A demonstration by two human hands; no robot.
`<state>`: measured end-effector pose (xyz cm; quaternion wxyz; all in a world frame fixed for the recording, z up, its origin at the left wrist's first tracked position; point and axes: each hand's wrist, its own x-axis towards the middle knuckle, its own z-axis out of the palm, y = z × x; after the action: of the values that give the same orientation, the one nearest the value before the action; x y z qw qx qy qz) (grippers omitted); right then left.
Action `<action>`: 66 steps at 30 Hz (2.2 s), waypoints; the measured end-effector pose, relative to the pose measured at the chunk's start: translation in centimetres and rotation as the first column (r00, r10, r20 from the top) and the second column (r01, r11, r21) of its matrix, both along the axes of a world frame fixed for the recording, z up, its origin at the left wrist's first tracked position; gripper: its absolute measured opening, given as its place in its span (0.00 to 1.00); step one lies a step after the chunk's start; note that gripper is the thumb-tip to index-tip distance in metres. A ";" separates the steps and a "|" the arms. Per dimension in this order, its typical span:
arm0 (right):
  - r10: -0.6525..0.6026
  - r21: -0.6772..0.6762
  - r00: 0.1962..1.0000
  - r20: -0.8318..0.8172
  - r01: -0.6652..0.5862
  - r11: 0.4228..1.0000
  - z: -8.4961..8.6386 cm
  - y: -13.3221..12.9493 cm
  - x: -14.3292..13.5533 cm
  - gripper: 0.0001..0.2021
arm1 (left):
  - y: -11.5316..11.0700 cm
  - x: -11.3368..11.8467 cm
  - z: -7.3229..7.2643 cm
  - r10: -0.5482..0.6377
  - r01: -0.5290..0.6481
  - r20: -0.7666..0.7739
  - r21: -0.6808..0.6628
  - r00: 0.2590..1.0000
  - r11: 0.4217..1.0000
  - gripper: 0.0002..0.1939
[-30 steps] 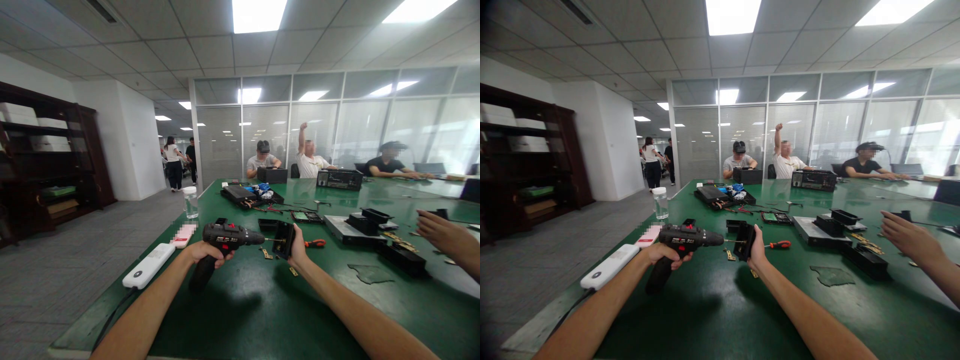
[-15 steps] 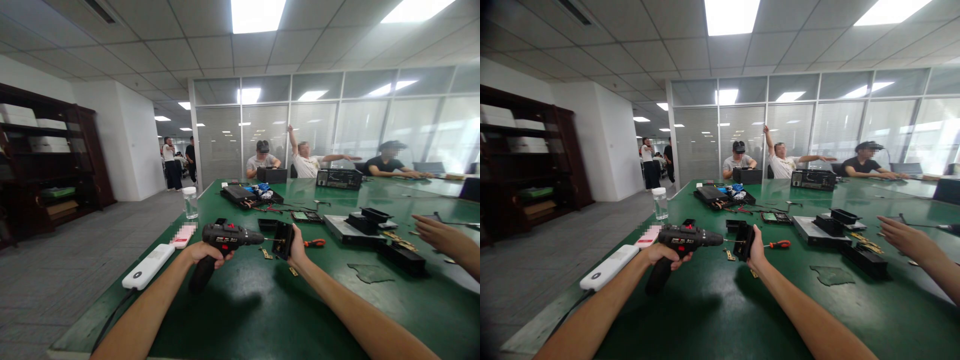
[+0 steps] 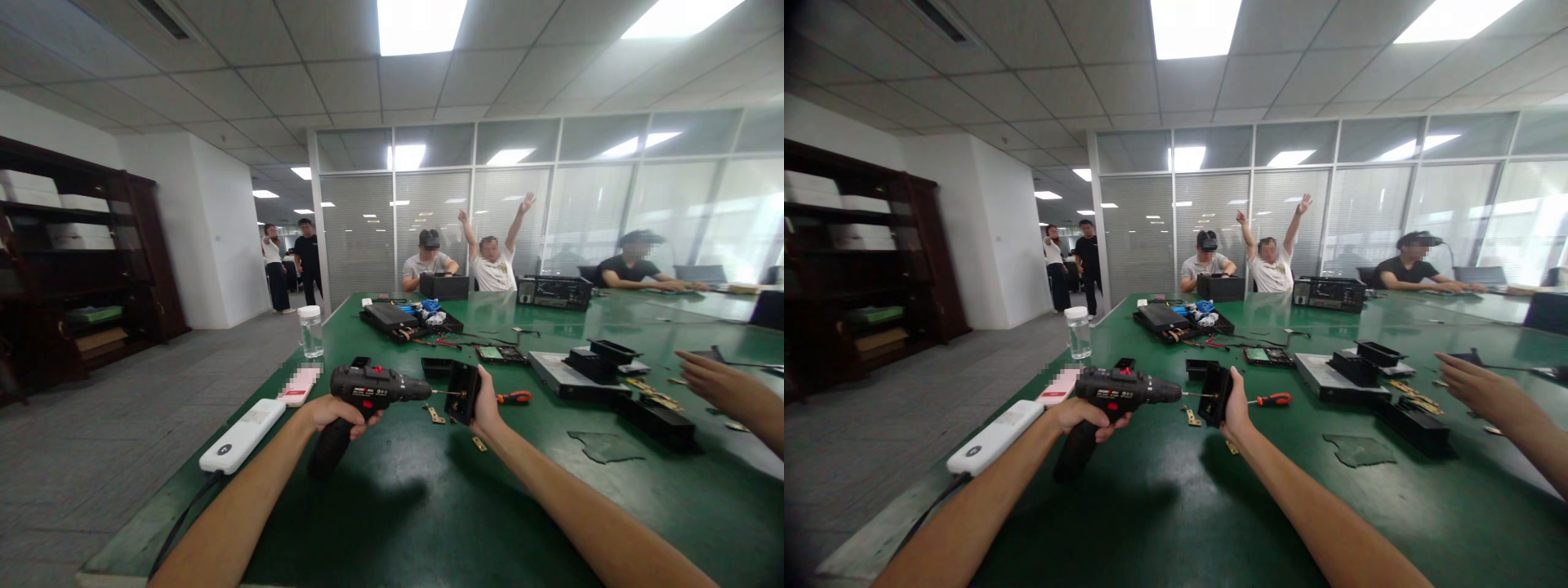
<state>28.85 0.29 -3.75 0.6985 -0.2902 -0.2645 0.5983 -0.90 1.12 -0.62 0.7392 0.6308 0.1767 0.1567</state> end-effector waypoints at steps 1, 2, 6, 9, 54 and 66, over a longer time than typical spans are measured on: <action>-0.001 -0.001 1.000 -0.007 0.001 1.000 0.0 0.0 0.0 0.18 | 0.0 0.0 0.0 0.002 -0.002 -0.002 0.004 1.000 1.000 0.21; -0.004 0.002 1.000 -0.014 0.004 1.000 0.0 0.0 0.0 0.17 | 0.0 0.0 0.0 0.006 -0.006 -0.004 0.009 1.000 1.000 0.21; 0.006 -0.001 1.000 -0.008 -0.006 1.000 0.0 -0.1 0.0 0.18 | 0.0 0.0 -0.1 0.016 -0.016 -0.008 0.014 1.000 1.000 0.21; 0.006 -0.021 1.000 0.007 -0.006 1.000 0.0 -0.1 -0.1 0.18 | 0.1 -0.1 -0.3 0.014 -0.014 -0.002 0.004 1.000 1.000 0.21; 0.000 -0.019 1.000 0.022 0.001 1.000 -0.5 0.1 0.0 0.18 | 0.2 -0.1 -0.3 0.008 -0.008 0.008 0.003 1.000 1.000 0.22; 0.019 -0.014 0.999 0.041 -0.018 1.000 -0.3 0.0 0.0 0.19 | 0.0 -0.1 -0.2 0.014 -0.014 0.000 -0.007 1.000 1.000 0.21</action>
<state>28.82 0.29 -4.06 0.6853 -0.3048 -0.2772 0.6005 -1.01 1.14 -0.83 0.7402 0.6270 0.1815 0.1614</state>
